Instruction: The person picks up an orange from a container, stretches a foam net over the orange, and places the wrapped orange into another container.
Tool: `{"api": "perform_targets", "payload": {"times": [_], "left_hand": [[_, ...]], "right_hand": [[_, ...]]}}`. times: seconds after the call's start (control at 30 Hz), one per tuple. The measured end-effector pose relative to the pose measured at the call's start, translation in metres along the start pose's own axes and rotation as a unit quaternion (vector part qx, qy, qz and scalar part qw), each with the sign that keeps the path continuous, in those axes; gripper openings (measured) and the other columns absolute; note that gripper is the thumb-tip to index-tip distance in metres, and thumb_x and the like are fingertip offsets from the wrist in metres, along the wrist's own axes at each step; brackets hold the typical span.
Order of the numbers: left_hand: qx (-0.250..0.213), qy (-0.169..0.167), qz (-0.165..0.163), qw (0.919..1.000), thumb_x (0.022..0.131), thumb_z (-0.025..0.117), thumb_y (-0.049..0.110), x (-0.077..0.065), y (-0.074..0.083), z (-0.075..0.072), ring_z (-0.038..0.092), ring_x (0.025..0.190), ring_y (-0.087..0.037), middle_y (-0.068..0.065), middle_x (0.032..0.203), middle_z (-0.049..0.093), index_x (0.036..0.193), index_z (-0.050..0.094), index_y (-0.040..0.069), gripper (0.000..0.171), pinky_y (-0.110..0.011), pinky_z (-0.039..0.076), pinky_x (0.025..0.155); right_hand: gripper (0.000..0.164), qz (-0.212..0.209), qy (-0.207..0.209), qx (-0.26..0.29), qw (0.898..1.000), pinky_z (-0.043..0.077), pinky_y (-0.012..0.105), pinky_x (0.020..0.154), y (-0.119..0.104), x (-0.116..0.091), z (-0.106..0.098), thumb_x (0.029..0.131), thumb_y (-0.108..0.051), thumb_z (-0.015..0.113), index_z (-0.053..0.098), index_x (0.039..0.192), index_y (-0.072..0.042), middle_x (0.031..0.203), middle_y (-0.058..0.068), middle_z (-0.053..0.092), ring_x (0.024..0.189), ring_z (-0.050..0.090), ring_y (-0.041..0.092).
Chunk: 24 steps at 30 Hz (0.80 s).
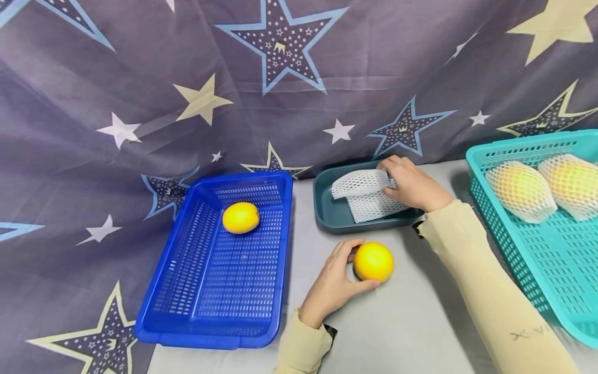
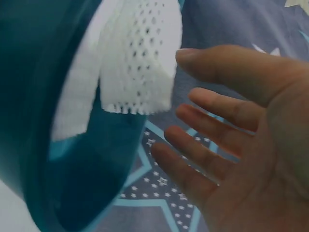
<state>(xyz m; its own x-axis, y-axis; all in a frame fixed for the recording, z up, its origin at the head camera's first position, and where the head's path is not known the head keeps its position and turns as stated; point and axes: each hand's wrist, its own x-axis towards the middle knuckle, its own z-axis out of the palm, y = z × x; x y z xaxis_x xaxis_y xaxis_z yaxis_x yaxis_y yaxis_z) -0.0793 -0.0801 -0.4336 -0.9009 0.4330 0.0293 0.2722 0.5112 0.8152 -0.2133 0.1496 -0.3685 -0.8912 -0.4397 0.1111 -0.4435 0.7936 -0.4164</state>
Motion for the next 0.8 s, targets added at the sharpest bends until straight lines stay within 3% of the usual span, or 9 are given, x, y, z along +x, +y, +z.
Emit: {"api": "perform_targets", "payload": {"times": [0.27, 0.57, 0.8], "left_hand": [[0.013, -0.005, 0.009, 0.9999, 0.079, 0.086, 0.026, 0.0, 0.0, 0.002, 0.054, 0.119, -0.014, -0.001, 0.138, 0.053, 0.142, 0.046, 0.015, 0.076, -0.033, 0.05, 0.102], [0.012, -0.011, 0.005, 0.9999, 0.078, 0.087, 0.025, 0.0, -0.001, 0.003, 0.053, 0.122, -0.013, 0.0, 0.14, 0.052, 0.142, 0.046, 0.016, 0.077, -0.032, 0.048, 0.104], [0.007, -0.007, -0.006, 0.9999, 0.078, 0.086, 0.026, 0.0, -0.002, 0.002, 0.054, 0.121, -0.013, 0.001, 0.14, 0.052, 0.143, 0.046, 0.017, 0.077, -0.032, 0.048, 0.104]], "right_hand": [[0.059, 0.03, -0.038, 0.006, 0.999, 0.036, 0.06, 0.109, 0.007, 0.005, 0.011, 0.087, -0.001, 0.072, 0.046, 0.139, 0.01, 0.14, 0.032, 0.046, 0.128, 0.044, 0.049], [0.04, 0.037, -0.007, 0.031, 0.999, 0.047, 0.056, 0.097, 0.012, 0.007, 0.024, 0.088, 0.003, 0.07, 0.057, 0.124, 0.012, 0.125, 0.033, 0.055, 0.114, 0.054, 0.044], [0.018, 0.045, 0.046, 0.079, 0.995, 0.055, 0.049, 0.082, 0.01, 0.009, 0.026, 0.091, 0.005, 0.063, 0.069, 0.107, 0.009, 0.104, 0.026, 0.069, 0.09, 0.065, 0.035]]}}
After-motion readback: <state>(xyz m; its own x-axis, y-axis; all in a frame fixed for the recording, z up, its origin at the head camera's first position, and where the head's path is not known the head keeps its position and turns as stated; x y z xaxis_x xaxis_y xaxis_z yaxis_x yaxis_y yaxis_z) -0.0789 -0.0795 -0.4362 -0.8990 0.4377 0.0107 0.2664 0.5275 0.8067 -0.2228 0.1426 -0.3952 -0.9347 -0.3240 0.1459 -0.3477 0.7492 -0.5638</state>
